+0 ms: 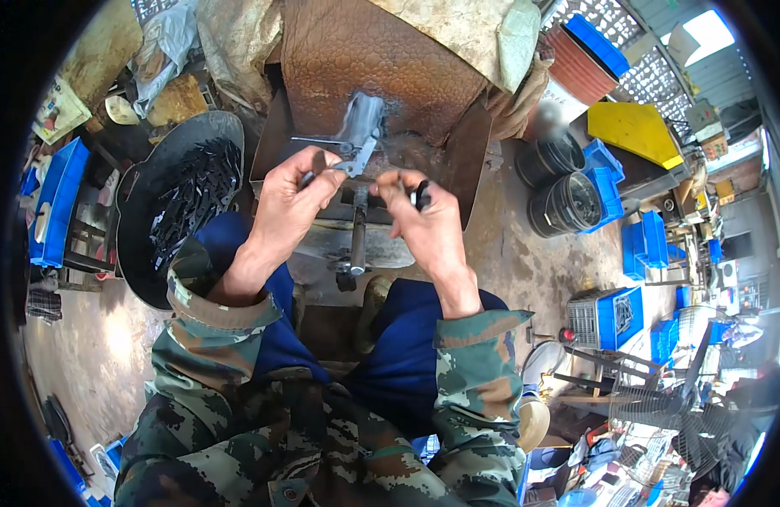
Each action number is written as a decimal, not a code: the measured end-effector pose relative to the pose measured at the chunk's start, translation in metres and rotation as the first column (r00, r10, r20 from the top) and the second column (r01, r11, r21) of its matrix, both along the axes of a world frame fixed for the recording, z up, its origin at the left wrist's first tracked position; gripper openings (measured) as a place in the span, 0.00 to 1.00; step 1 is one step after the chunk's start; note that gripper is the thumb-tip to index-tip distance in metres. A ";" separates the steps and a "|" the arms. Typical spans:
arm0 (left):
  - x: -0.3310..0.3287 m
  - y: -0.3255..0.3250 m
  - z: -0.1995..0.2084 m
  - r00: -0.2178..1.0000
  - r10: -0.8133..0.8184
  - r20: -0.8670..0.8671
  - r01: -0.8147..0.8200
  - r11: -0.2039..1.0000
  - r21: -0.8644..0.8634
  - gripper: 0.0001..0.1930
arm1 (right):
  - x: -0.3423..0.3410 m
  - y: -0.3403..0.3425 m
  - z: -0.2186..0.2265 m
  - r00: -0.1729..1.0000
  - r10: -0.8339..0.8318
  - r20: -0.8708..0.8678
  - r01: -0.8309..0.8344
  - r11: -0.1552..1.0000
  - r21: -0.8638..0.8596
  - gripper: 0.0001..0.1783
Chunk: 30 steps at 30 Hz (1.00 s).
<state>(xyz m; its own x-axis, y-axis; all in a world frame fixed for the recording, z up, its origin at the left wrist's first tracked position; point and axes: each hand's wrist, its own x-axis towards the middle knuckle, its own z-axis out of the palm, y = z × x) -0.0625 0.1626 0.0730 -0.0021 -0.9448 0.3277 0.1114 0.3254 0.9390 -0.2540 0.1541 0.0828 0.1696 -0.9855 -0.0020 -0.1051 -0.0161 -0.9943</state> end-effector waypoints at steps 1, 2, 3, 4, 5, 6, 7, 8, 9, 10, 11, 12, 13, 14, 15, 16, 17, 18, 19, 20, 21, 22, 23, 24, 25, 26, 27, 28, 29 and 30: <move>0.002 0.000 0.000 0.993 -0.032 -0.112 0.041 0.996 0.084 0.01 | -0.002 0.003 -0.003 1.000 -0.012 -0.023 0.012 1.000 0.025 0.09; 0.005 0.000 0.000 0.973 -0.056 -0.224 0.093 0.983 0.159 0.03 | -0.003 0.007 -0.008 0.974 0.063 -0.216 -0.082 0.993 -0.080 0.10; 0.006 0.000 0.000 0.972 -0.055 -0.229 0.093 0.983 0.159 0.03 | -0.004 0.013 -0.013 0.898 0.102 -0.427 -0.173 0.976 -0.129 0.13; 0.008 0.000 0.001 0.947 -0.033 -0.321 0.107 0.970 0.217 0.06 | -0.003 0.017 -0.019 0.880 0.147 -0.452 -0.287 0.922 -0.260 0.19; 0.009 0.000 0.001 0.912 -0.009 -0.409 0.133 0.952 0.276 0.08 | -0.002 0.021 -0.025 0.818 0.179 -0.546 -0.383 0.878 -0.286 0.23; 0.012 0.000 0.001 0.913 -0.038 -0.406 0.160 0.950 0.269 0.08 | -0.002 0.028 -0.031 0.801 0.194 -0.566 -0.443 0.829 -0.342 0.25; 0.013 0.001 0.001 0.911 -0.040 -0.411 0.163 0.949 0.270 0.08 | 0.000 0.034 -0.037 0.761 0.200 -0.617 -0.484 0.809 -0.333 0.27; 0.013 0.001 0.000 0.889 -0.023 -0.458 0.155 0.955 0.252 0.08 | 0.000 0.035 -0.042 0.763 0.199 -0.615 -0.478 0.813 -0.331 0.27; 0.013 0.000 -0.001 0.864 -0.009 -0.504 0.148 0.961 0.235 0.08 | 0.001 0.036 -0.046 0.752 0.177 -0.635 -0.472 0.817 -0.332 0.29; 0.014 0.000 -0.002 0.854 0.012 -0.520 0.135 0.960 0.245 0.08 | 0.000 0.036 -0.048 0.740 0.154 -0.655 -0.465 0.820 -0.333 0.30; 0.015 -0.002 -0.003 0.855 0.031 -0.517 0.127 0.956 0.266 0.08 | 0.000 0.036 -0.050 0.736 0.151 -0.660 -0.465 0.821 -0.331 0.30; 0.019 -0.005 -0.003 0.839 0.051 -0.541 0.104 0.962 0.253 0.08 | 0.001 0.035 -0.052 0.756 0.167 -0.632 -0.461 0.822 -0.334 0.28; 0.022 -0.007 -0.004 0.822 0.072 -0.565 0.081 0.967 0.241 0.08 | 0.001 0.035 -0.052 0.778 0.183 -0.601 -0.455 0.824 -0.338 0.27; 0.024 -0.008 -0.005 0.827 0.112 -0.551 0.055 0.959 0.278 0.08 | 0.003 0.033 -0.051 0.772 0.184 -0.609 -0.460 0.823 -0.334 0.27; 0.026 -0.008 -0.006 0.824 0.103 -0.557 0.057 0.963 0.262 0.08 | 0.005 0.031 -0.050 0.815 0.161 -0.556 -0.417 0.829 -0.372 0.24; 0.028 -0.008 -0.008 0.819 0.135 -0.557 0.040 0.956 0.291 0.06 | 0.008 0.029 -0.048 0.854 0.138 -0.502 -0.370 0.839 -0.398 0.22; 0.029 -0.007 -0.011 0.815 0.169 -0.554 0.023 0.946 0.322 0.05 | 0.011 0.026 -0.046 0.853 0.144 -0.502 -0.374 0.839 -0.395 0.22; 0.028 -0.007 -0.014 0.816 0.190 -0.547 0.016 0.937 0.350 0.07 | 0.015 0.020 -0.043 0.902 0.072 -0.425 -0.259 0.880 -0.399 0.20; 0.026 -0.008 -0.017 0.818 0.196 -0.542 0.018 0.931 0.364 0.07 | 0.020 0.014 -0.039 0.933 -0.028 -0.360 -0.111 0.926 -0.360 0.18; 0.023 -0.008 -0.022 0.823 0.234 -0.517 -0.007 0.915 0.404 0.08 | 0.024 0.008 -0.035 0.970 -0.031 -0.240 -0.049 0.946 -0.320 0.17; 0.020 -0.005 -0.029 0.832 0.268 -0.486 -0.025 0.893 0.449 0.09 | 0.027 0.001 -0.031 0.988 -0.072 -0.136 0.040 0.973 -0.229 0.16; 0.018 -0.003 -0.037 0.840 0.261 -0.476 0.001 0.876 0.483 0.11 | 0.031 -0.007 -0.027 0.987 -0.110 -0.114 0.084 0.973 -0.215 0.14; 0.015 -0.002 -0.044 0.845 0.267 -0.462 0.008 0.859 0.512 0.11 | 0.034 -0.020 -0.023 0.992 -0.106 -0.063 0.086 0.961 -0.264 0.13; 0.010 0.000 -0.052 0.853 0.293 -0.431 -0.025 0.849 0.528 0.12 | 0.036 -0.032 -0.019 0.982 -0.161 -0.098 0.135 0.964 -0.229 0.13; 0.005 0.005 -0.061 0.861 0.316 -0.400 -0.057 0.840 0.540 0.13 | 0.037 -0.044 -0.015 0.979 -0.176 -0.105 0.145 0.956 -0.254 0.14; 0.003 0.008 -0.070 0.874 0.298 -0.383 -0.044 0.835 0.549 0.15 | 0.040 -0.060 -0.012 0.979 -0.188 -0.075 0.159 0.943 -0.291 0.15; -0.001 0.012 -0.079 0.880 0.298 -0.370 -0.040 0.822 0.568 0.15 | 0.042 -0.075 -0.010 0.979 -0.200 -0.044 0.175 0.928 -0.329 0.15; -0.005 0.015 -0.089 0.896 0.294 -0.333 -0.062 0.826 0.561 0.15 | 0.043 -0.090 -0.006 0.980 -0.190 -0.056 0.160 0.928 -0.337 0.15; -0.009 0.018 -0.098 0.910 0.276 -0.311 -0.083 0.853 0.515 0.15 | 0.043 -0.106 -0.003 0.982 -0.178 -0.066 0.144 0.926 -0.350 0.16; -0.012 0.022 -0.109 0.910 0.270 -0.315 -0.077 0.856 0.512 0.15 | 0.044 -0.120 -0.001 0.981 -0.185 -0.059 0.154 0.928 -0.338 0.16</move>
